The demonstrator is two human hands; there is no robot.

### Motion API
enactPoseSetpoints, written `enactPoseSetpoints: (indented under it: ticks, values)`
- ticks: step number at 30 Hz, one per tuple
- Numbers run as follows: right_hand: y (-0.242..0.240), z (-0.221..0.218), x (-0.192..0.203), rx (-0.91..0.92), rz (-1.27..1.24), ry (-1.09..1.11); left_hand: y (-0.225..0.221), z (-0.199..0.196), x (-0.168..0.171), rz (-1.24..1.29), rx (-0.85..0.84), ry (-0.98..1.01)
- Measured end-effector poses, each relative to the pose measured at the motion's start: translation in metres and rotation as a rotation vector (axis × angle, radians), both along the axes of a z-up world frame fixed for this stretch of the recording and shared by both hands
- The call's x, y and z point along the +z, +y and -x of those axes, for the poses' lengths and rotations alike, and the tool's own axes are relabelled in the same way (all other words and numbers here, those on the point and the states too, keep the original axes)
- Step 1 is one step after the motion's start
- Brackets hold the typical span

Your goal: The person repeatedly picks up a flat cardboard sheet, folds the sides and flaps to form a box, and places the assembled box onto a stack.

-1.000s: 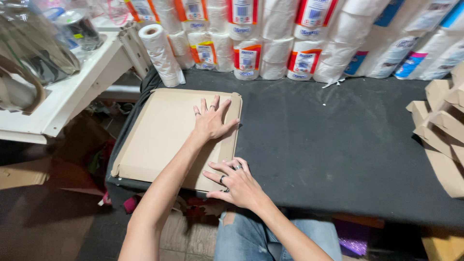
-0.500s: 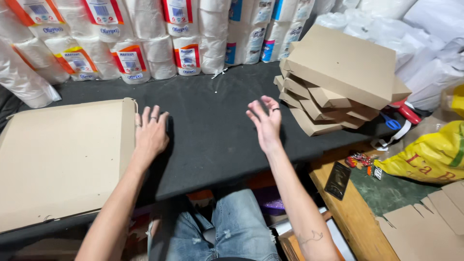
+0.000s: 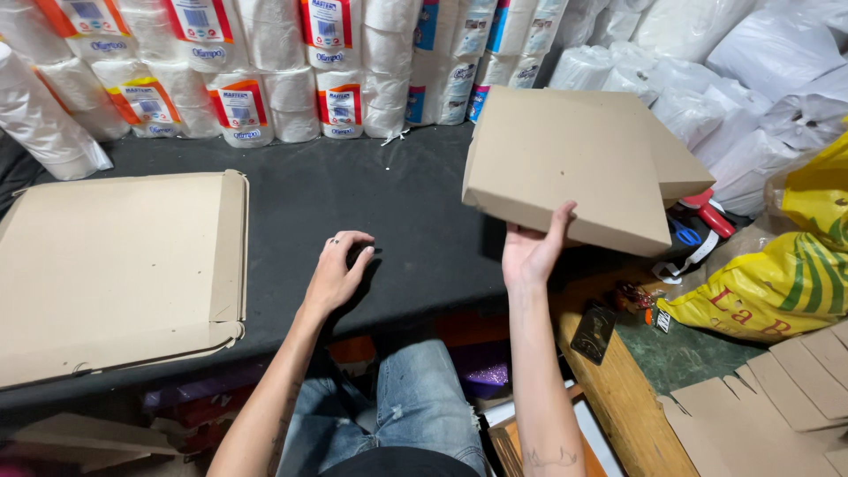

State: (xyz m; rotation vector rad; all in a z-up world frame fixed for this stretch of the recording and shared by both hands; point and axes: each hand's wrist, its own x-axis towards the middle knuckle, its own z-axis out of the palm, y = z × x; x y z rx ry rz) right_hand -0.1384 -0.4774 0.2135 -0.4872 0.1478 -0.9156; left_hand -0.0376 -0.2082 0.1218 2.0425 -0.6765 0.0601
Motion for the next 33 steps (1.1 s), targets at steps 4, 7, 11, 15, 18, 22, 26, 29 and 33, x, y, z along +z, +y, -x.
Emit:
enactPoseSetpoints:
  ticks: [4,7,11,15,18,22,26,29,33]
  values:
    - [0.034,0.059,-0.015,-0.105,-0.037,0.210,-0.007,0.009,-0.002,0.281,-0.082,0.178]
    - [0.070,0.086,-0.018,-0.054,0.082,0.273,-0.026,0.034,0.013,0.592,-0.214,0.548]
    - [0.063,0.085,-0.096,0.059,0.221,0.308,-0.034,0.036,0.026,0.797,-0.228,0.751]
    - [0.044,0.085,-0.089,0.232,0.099,0.270,-0.018,-0.004,-0.007,0.938,-0.139,0.830]
    - [0.007,0.081,-0.085,0.346,0.134,0.370,0.017,-0.049,-0.063,0.878,-0.100,0.863]
    - [-0.040,0.041,-0.115,0.601,0.352,0.533,0.061,-0.025,-0.002,0.738,-0.077,0.822]
    - [-0.028,0.010,-0.084,0.460,0.751,0.640,0.081,-0.013,0.044,0.557,-0.114,0.377]
    - [-0.010,-0.005,-0.056,0.392,0.944,0.532,0.095,-0.006,0.077,0.388,-0.060,0.013]
    - [-0.027,-0.022,-0.076,0.222,1.140,0.435,0.103,-0.018,0.070,0.204,0.062,-0.329]
